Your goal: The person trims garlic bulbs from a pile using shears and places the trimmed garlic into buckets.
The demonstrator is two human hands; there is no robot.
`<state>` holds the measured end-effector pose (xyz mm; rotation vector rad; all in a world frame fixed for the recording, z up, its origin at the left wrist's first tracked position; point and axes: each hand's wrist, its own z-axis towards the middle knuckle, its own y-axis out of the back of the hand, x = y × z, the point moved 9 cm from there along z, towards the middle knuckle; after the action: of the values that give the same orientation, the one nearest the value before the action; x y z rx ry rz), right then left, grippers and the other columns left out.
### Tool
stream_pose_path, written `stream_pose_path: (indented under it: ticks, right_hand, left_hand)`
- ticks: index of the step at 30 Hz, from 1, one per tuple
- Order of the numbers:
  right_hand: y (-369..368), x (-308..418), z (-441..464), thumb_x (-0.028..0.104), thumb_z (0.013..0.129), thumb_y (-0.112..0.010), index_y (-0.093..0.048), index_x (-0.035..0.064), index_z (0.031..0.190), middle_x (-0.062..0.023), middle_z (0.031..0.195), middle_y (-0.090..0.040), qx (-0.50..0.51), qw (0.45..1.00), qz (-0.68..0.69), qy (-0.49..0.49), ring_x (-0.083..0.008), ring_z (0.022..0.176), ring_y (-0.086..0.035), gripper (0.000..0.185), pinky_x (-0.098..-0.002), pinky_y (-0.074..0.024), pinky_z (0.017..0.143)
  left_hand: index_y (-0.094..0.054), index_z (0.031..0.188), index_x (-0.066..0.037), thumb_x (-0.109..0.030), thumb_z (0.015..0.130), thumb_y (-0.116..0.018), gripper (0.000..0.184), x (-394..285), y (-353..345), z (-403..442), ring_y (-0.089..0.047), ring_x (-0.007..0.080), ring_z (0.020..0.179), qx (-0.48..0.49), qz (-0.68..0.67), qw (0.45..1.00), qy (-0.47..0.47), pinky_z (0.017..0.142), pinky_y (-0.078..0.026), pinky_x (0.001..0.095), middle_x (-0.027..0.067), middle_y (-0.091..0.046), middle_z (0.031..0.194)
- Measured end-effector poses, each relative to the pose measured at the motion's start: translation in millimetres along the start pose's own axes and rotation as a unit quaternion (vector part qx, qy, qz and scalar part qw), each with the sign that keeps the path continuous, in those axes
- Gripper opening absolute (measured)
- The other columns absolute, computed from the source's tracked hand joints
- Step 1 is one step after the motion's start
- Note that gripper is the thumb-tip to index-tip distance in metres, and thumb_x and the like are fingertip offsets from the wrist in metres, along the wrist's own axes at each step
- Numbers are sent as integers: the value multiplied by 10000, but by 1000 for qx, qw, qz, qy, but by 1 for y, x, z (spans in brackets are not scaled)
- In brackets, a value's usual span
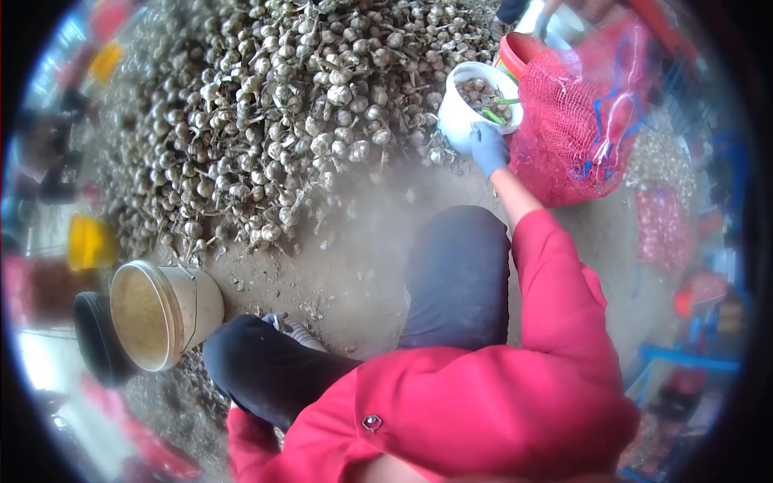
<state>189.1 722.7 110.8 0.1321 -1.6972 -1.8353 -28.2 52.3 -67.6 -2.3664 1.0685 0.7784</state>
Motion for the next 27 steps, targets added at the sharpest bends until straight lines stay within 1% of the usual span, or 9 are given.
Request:
stream_pose_path:
  ticks: [3,8,11,13,17,20,23,24,27]
  right_hand:
    - [20,6,34,306,882,-513,-525,194,1243,-149,1220,-530,0,984,-176,-2,-331,1121,-533,378,-439,-448,921]
    - [-40,-89,101,334,923,-325,-536,88,1220,-211,1313,-493,131,973,-167,-85,-392,1171,-505,440,-490,-405,971]
    - [-72,-125,132,309,907,-376,-620,96,1164,-193,1275,-549,182,950,-256,10,-390,1154,-544,413,-497,-444,942]
    - [-72,-140,140,254,880,-406,-645,80,1104,-195,1236,-573,179,938,-287,-83,-356,1134,-563,371,-486,-446,935]
    - [-105,-122,144,116,859,-468,-684,0,928,-227,961,-662,251,859,-370,249,-335,891,-660,255,-437,-520,782]
    - [-117,-124,137,64,821,-509,-691,1,835,-212,841,-667,236,789,-440,358,-318,761,-672,194,-424,-534,686]
    - [-102,-116,130,76,789,-528,-699,36,789,-195,791,-671,198,903,-283,254,-311,714,-673,175,-428,-531,651]
    - [-104,-95,106,101,773,-546,-699,45,783,-190,746,-666,212,803,-388,400,-324,690,-668,164,-428,-525,637]
    - [-82,-56,59,154,746,-576,-685,55,704,-157,693,-660,244,795,-316,456,-306,657,-666,154,-418,-520,609]
  left_hand:
    - [-574,1135,-89,-174,935,-586,217,-16,-24,-24,-620,152,756,38,-84,996,-20,684,-520,304,79,-644,888]
    - [-546,1194,-56,-111,935,-572,265,-51,-51,-30,-637,152,728,72,-194,978,7,660,-520,275,94,-661,907]
    - [-539,1194,-43,-100,936,-567,265,-51,-49,-21,-620,116,685,71,-206,976,21,623,-503,237,68,-659,895]
    - [-539,1192,-42,-105,933,-576,269,-59,-54,-20,-613,108,673,62,-215,973,54,614,-495,227,59,-660,893]
    - [-526,1219,-45,-111,923,-596,311,-49,-33,-5,-597,92,714,33,-179,981,73,635,-468,212,57,-649,938]
    - [-499,1262,-56,-114,916,-608,368,-27,-6,3,-605,144,796,26,-209,974,88,721,-489,271,87,-638,1002]
    - [-486,1279,-66,-119,908,-620,398,-33,19,4,-614,174,835,2,-198,977,81,755,-504,310,89,-636,1016]
    - [-486,1278,-68,-122,905,-623,401,-41,26,6,-615,174,844,-5,-164,983,80,761,-504,313,87,-635,1018]
    - [-478,1286,-41,-156,915,-610,410,-49,45,21,-608,171,919,25,-77,996,41,805,-500,321,82,-618,1060]
